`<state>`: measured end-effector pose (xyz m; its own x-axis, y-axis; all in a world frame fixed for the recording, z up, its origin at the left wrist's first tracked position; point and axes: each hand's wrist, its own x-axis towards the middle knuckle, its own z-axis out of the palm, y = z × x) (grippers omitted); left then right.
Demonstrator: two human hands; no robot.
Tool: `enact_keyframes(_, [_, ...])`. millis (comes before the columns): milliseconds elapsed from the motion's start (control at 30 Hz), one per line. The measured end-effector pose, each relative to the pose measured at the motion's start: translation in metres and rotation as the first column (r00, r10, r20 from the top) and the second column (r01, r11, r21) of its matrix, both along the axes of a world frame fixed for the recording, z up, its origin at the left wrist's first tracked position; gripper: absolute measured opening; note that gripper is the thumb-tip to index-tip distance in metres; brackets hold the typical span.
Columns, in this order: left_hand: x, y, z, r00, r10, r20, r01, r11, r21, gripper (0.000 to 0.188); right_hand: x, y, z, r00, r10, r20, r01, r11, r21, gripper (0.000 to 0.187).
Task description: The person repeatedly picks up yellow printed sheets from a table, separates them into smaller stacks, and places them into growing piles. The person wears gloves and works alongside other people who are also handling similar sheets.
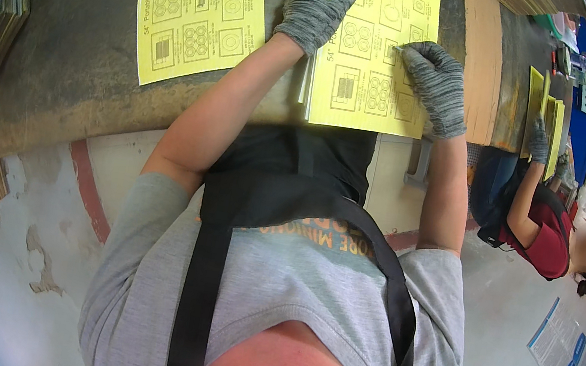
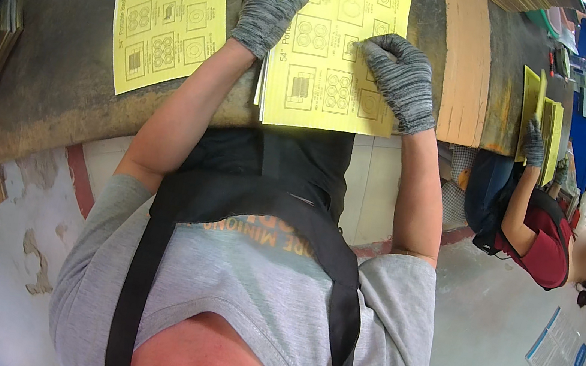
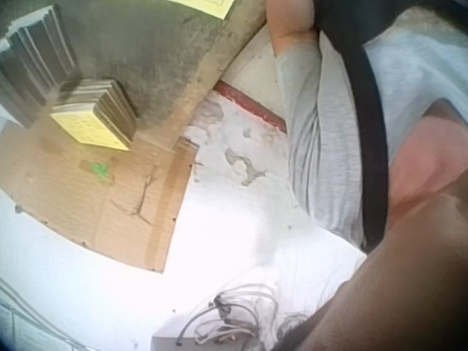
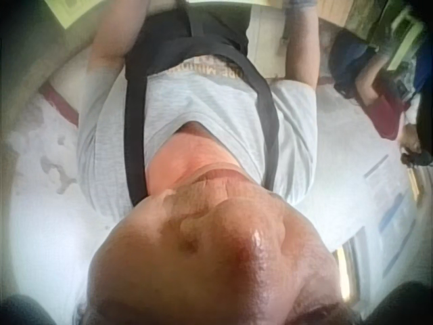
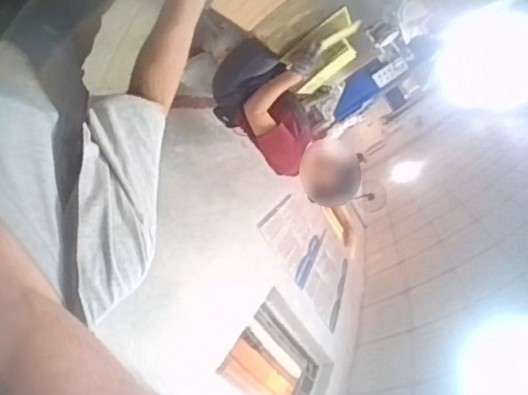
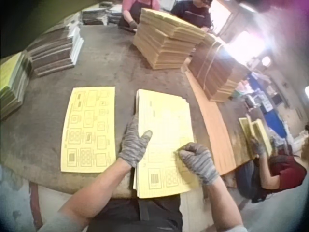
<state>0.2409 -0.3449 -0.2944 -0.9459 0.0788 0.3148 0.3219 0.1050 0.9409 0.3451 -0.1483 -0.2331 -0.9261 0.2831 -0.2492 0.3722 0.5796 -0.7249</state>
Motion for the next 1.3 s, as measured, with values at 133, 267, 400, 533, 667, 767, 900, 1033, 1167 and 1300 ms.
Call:
enact_keyframes(133, [-0.002, 0.002, -0.003, 0.999, 0.033, -0.014, -0.033, 0.999, -0.038, 0.063, -0.006, -0.004, 0.005, 0.999, -0.019, 0.031, 0.019, 1.0, 0.014, 0.02])
enact_keyframes(267, [-0.001, 0.005, -0.004, 0.998, 0.057, -0.041, -0.057, 0.998, -0.013, 0.064, -0.021, -0.027, 0.021, 0.977, 0.209, 0.035, -0.204, 0.88, 0.429, 0.017])
enact_keyframes(400, [-0.001, 0.003, 0.0, 0.998, 0.042, -0.05, -0.045, 0.997, -0.062, 0.065, -0.021, -0.06, 0.025, 0.818, 0.526, 0.232, -0.374, 0.181, 0.91, 0.008])
enact_keyframes(533, [-0.001, -0.001, 0.003, 0.993, -0.008, 0.12, 0.012, 0.999, -0.032, 0.066, -0.012, -0.04, 0.028, 0.954, 0.294, -0.048, -0.201, 0.753, 0.627, 0.019])
enact_keyframes(667, [0.0, 0.0, -0.003, 0.999, 0.008, 0.041, -0.006, 0.999, -0.05, 0.066, 0.003, -0.01, 0.02, 0.993, 0.048, 0.104, -0.051, 0.998, 0.028, 0.02])
enact_keyframes(767, [-0.002, 0.001, -0.006, 0.999, 0.017, 0.027, -0.015, 0.997, -0.075, 0.066, 0.007, -0.002, 0.011, 0.996, 0.084, 0.033, -0.083, 0.996, -0.045, 0.019])
enact_keyframes(900, [-0.003, 0.001, -0.005, 1.0, 0.009, -0.029, -0.01, 0.998, -0.054, 0.065, 0.005, -0.001, 0.007, 0.994, 0.065, 0.085, -0.063, 0.998, -0.024, 0.018])
enact_keyframes(1033, [0.001, 0.003, -0.004, 0.998, 0.041, -0.039, -0.042, 0.999, -0.029, 0.064, -0.001, -0.014, 0.017, 0.982, 0.186, 0.01, -0.185, 0.967, 0.176, 0.02])
enact_keyframes(1167, [0.0, 0.006, -0.006, 0.997, 0.065, -0.051, -0.068, 0.996, -0.063, 0.064, -0.004, -0.057, 0.026, 0.872, 0.465, 0.155, -0.388, 0.462, 0.798, 0.011])
enact_keyframes(1300, [0.003, 0.004, -0.009, 0.999, -0.018, 0.026, 0.02, 0.999, -0.05, 0.065, -0.009, -0.071, 0.038, 0.809, 0.496, 0.314, -0.477, 0.243, 0.845, 0.009])
